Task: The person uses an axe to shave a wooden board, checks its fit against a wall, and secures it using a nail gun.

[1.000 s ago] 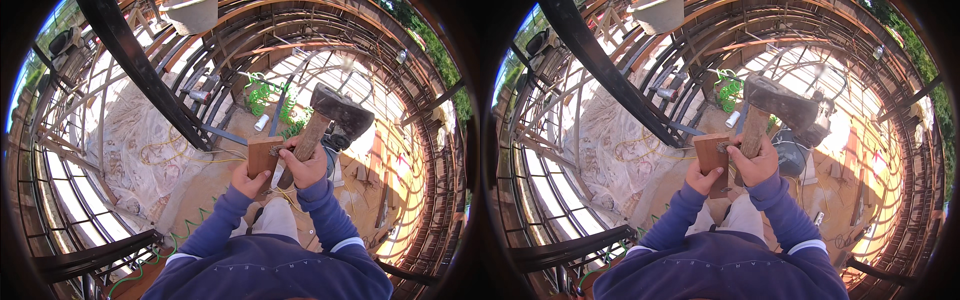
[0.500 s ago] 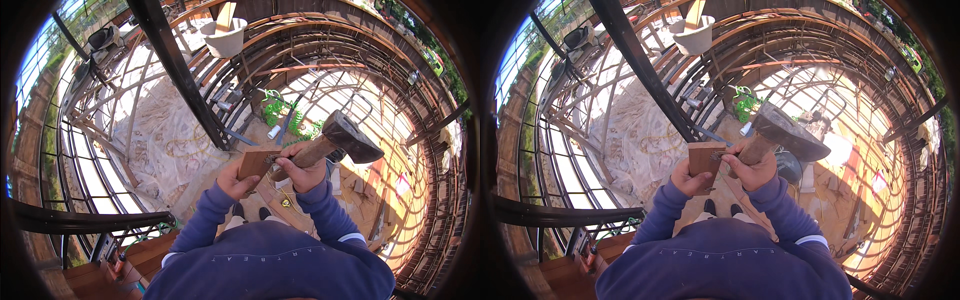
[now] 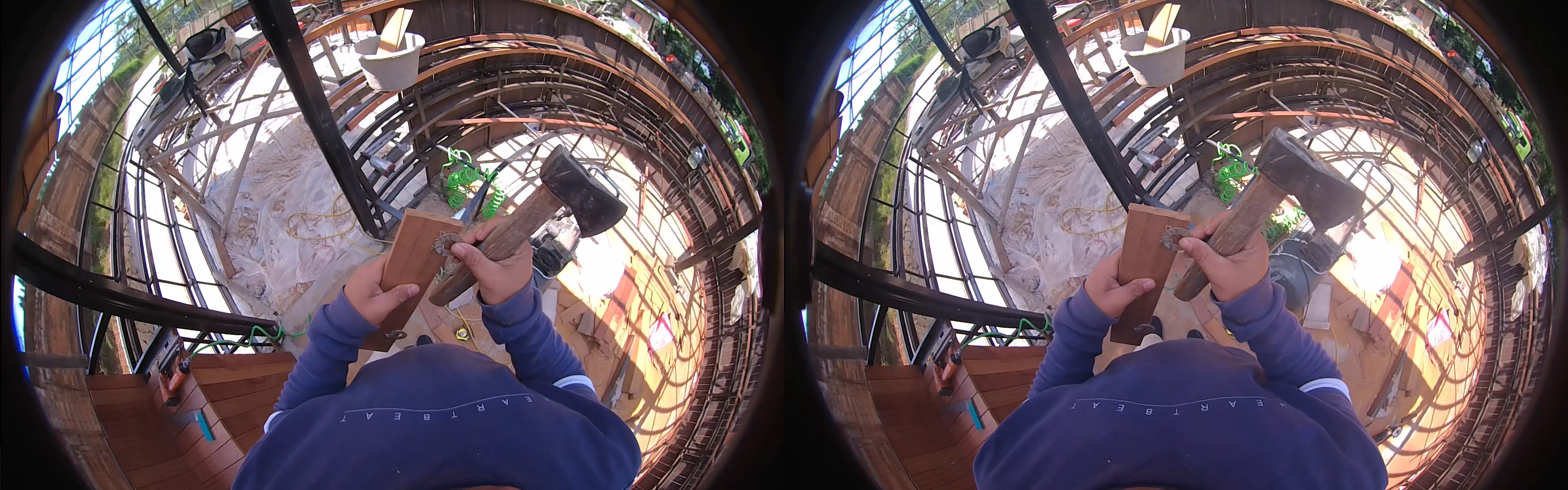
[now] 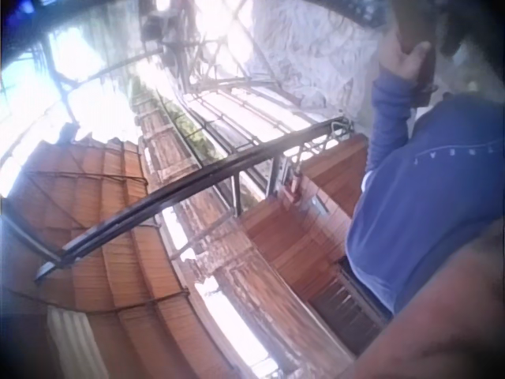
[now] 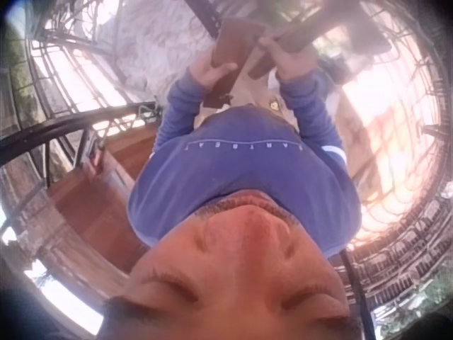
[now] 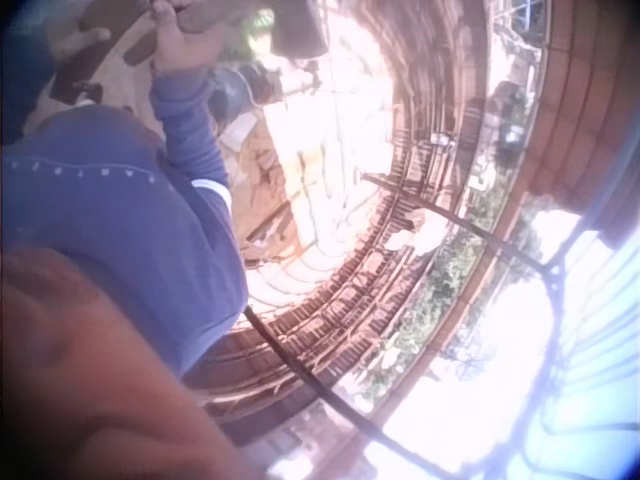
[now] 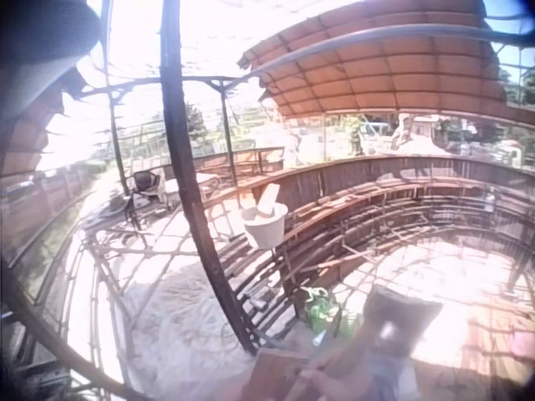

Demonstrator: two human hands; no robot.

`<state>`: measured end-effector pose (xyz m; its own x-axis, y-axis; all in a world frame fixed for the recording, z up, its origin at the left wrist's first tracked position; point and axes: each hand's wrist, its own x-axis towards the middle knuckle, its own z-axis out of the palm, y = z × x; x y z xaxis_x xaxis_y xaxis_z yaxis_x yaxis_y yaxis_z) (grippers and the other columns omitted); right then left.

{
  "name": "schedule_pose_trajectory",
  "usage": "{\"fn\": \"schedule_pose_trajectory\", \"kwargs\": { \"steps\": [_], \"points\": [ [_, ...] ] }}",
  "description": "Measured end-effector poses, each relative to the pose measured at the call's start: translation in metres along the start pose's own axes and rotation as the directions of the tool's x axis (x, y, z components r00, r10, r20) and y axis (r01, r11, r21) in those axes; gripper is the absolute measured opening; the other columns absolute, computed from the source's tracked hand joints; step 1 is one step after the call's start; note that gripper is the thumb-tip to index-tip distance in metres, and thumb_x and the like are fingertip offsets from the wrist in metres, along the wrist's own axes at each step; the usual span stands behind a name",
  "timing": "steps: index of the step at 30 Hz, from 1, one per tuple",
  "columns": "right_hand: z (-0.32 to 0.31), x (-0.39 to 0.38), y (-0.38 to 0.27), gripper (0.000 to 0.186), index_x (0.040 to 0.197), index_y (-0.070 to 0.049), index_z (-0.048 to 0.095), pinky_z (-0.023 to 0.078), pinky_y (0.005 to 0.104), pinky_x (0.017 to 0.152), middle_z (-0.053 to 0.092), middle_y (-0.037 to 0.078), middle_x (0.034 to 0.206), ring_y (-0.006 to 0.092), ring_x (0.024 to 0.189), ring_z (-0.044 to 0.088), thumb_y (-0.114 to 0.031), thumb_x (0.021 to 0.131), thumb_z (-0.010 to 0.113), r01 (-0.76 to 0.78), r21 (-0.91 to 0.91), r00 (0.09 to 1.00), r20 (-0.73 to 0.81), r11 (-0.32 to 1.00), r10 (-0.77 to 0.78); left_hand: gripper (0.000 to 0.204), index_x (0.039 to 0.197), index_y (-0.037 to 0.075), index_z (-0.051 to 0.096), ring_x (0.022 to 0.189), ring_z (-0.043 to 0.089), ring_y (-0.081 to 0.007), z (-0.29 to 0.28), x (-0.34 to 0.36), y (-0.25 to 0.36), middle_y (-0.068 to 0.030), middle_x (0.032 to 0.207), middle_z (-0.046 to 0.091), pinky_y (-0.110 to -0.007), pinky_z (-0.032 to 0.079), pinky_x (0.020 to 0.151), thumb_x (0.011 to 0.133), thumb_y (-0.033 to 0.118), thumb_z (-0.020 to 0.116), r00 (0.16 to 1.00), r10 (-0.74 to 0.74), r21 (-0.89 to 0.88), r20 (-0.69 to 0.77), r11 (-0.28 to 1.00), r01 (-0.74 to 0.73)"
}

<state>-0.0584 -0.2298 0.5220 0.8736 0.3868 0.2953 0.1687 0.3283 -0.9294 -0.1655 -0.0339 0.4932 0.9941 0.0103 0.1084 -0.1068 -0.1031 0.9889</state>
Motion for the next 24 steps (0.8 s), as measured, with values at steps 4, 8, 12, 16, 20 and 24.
{"fn": "schedule_pose_trajectory", "kwargs": {
  "steps": [4,8,12,16,20,24],
  "points": [
    [0.002,-0.004,0.004,0.023,0.096,-0.001,0.054,0.052,0.0272,0.065,0.066,0.007,0.081,0.0132,0.073,0.065,0.001,0.084,0.073,-0.027,0.086,0.995,0.103,0.996,0.018,0.053,0.133,-0.003,0.048,0.105,0.059,-0.014,0.004,-0.017,0.01,-0.0089,0.117,0.063,-0.031,0.047,0.092,0.089,0.017,0.07,0.996,-0.082,-0.016,-0.036,0.997,0.082],
    [0.009,-0.002,-0.005,0.023,0.096,-0.001,0.054,0.052,0.0276,0.064,0.066,0.007,0.08,0.0138,0.071,0.065,0.001,0.084,0.074,-0.054,0.082,0.988,0.147,0.995,0.041,0.052,0.133,-0.004,0.048,0.104,0.06,-0.0136,0.008,-0.033,0.021,-0.0097,0.116,0.064,-0.031,0.048,0.091,0.089,0.015,0.07,0.989,-0.106,-0.019,-0.107,0.994,0.104],
    [0.015,-0.002,0.003,0.023,0.096,-0.001,0.054,0.052,0.0277,0.064,0.066,0.007,0.079,0.0141,0.07,0.065,0.0,0.084,0.074,-0.085,0.14,0.984,0.166,0.987,0.061,0.051,0.132,-0.005,0.048,0.103,0.061,-0.0134,0.01,-0.042,0.035,-0.0107,0.115,0.065,-0.03,0.049,0.09,0.089,0.013,0.069,0.98,-0.125,-0.015,-0.153,0.992,0.124],
    [0.022,-0.006,0.002,0.023,0.096,-0.001,0.055,0.053,0.0279,0.065,0.066,0.006,0.08,0.0142,0.071,0.065,0.0,0.083,0.074,-0.04,0.035,0.977,0.209,0.999,0.032,0.051,0.132,-0.005,0.049,0.103,0.061,-0.0141,0.009,-0.057,0.036,-0.0113,0.115,0.065,-0.03,0.049,0.089,0.089,0.013,0.069,0.972,-0.136,-0.009,-0.193,0.991,0.137],
    [0.031,-0.007,0.001,0.024,0.096,-0.001,0.054,0.053,0.0289,0.066,0.066,0.007,0.08,0.0147,0.072,0.066,0.0,0.083,0.075,-0.107,0.157,0.974,0.216,0.982,0.071,0.05,0.131,-0.005,0.05,0.102,0.062,-0.0148,0.007,-0.067,0.034,-0.012,0.114,0.066,-0.031,0.05,0.088,0.089,0.015,0.068,0.969,-0.126,-0.013,-0.214,0.992,0.126],
    [0.037,-0.011,0.001,0.024,0.095,-0.001,0.054,0.054,0.0292,0.067,0.066,0.007,0.08,0.0153,0.073,0.066,0.0,0.083,0.075,-0.11,0.177,0.972,0.223,0.978,0.069,0.049,0.129,-0.005,0.051,0.099,0.063,-0.0149,0.003,-0.07,0.036,-0.0125,0.111,0.067,-0.031,0.05,0.087,0.089,0.016,0.069,0.968,-0.117,0.024,-0.22,0.992,0.126]
  ]
}}
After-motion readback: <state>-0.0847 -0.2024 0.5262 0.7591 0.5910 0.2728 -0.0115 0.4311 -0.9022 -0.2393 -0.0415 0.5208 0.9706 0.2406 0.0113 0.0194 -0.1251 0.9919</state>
